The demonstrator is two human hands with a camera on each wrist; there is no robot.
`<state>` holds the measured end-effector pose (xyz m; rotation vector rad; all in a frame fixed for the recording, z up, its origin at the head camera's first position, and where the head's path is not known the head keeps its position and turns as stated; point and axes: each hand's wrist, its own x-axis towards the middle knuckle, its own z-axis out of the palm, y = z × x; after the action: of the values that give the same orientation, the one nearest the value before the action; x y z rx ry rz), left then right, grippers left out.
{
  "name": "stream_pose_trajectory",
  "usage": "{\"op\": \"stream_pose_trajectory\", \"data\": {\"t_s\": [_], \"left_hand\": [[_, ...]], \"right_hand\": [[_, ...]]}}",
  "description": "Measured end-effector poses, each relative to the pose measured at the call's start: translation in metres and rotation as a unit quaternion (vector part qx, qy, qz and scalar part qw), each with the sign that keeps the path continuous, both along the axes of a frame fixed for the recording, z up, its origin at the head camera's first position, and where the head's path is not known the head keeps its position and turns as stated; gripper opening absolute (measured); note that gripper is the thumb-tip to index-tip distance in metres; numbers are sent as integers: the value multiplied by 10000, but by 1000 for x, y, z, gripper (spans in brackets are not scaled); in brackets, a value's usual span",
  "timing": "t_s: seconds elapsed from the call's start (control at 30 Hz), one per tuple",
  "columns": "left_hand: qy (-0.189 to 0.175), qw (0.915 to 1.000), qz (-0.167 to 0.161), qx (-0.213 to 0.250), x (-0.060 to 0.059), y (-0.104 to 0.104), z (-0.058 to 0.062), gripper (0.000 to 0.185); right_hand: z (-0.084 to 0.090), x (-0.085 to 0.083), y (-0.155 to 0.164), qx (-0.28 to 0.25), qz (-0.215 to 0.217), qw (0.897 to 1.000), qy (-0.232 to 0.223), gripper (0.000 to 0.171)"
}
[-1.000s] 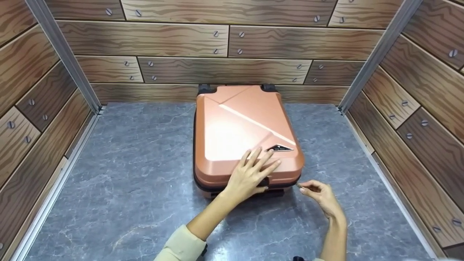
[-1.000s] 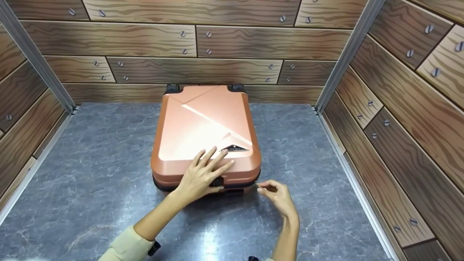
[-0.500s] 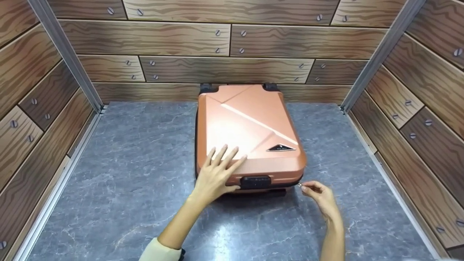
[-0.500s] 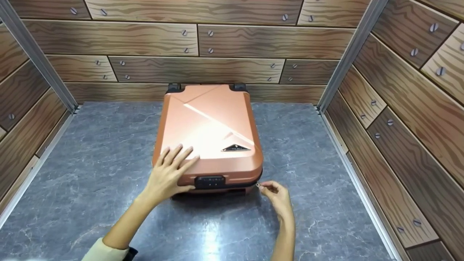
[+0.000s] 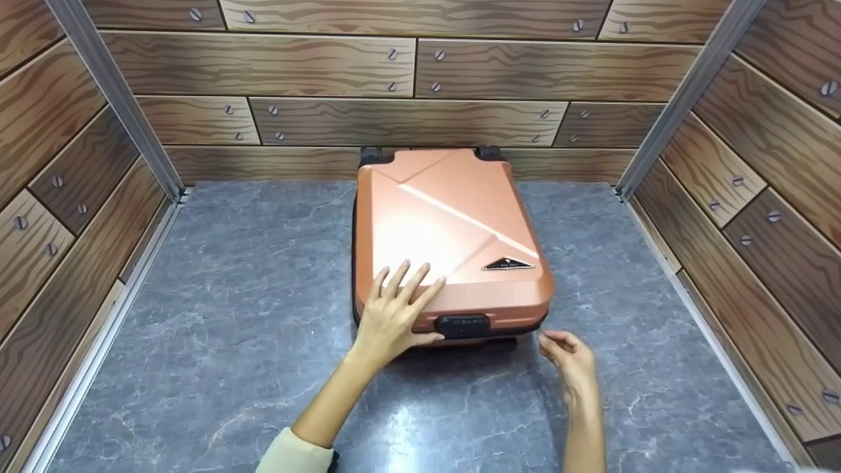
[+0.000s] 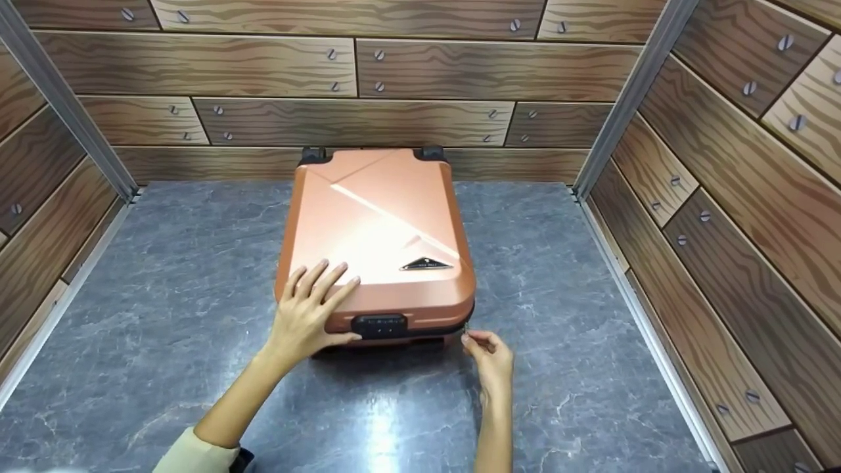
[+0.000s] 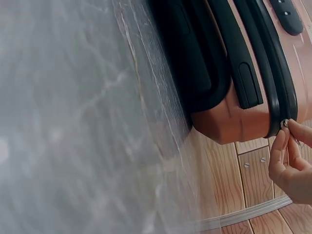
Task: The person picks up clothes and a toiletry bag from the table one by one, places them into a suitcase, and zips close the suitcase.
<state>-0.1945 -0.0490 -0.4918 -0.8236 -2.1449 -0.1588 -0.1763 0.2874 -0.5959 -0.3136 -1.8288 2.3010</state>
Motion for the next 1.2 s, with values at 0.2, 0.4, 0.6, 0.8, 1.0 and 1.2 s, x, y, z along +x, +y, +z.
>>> {"op": "stream_pose_trajectory", "data": {"t_s": [0.2, 0.4, 0.6, 0.8, 1.0, 1.2], "left_hand": [[24, 10000, 43, 6, 0, 0, 0, 98], [65, 9995, -108, 304, -2, -1, -1, 93], [75, 9983, -269, 507, -2, 1, 0, 89], [-12, 9976, -300, 629, -2, 2, 1, 89], [-34, 9977, -274, 617, -1, 3, 1, 89], [8, 9975, -287, 647, -1, 3, 1, 90]], "right_hand": [[17, 6, -10, 87, -35, 9999, -35, 18], [52, 18, -28, 871, -354, 9955, -92, 11], [70, 24, -32, 1374, -277, 9901, 30, 9], [74, 24, -34, 1752, -184, 9843, -100, 13], [76, 25, -35, 2133, -168, 9763, -317, 14], [79, 27, -37, 2314, -86, 9725, -244, 15]]}}
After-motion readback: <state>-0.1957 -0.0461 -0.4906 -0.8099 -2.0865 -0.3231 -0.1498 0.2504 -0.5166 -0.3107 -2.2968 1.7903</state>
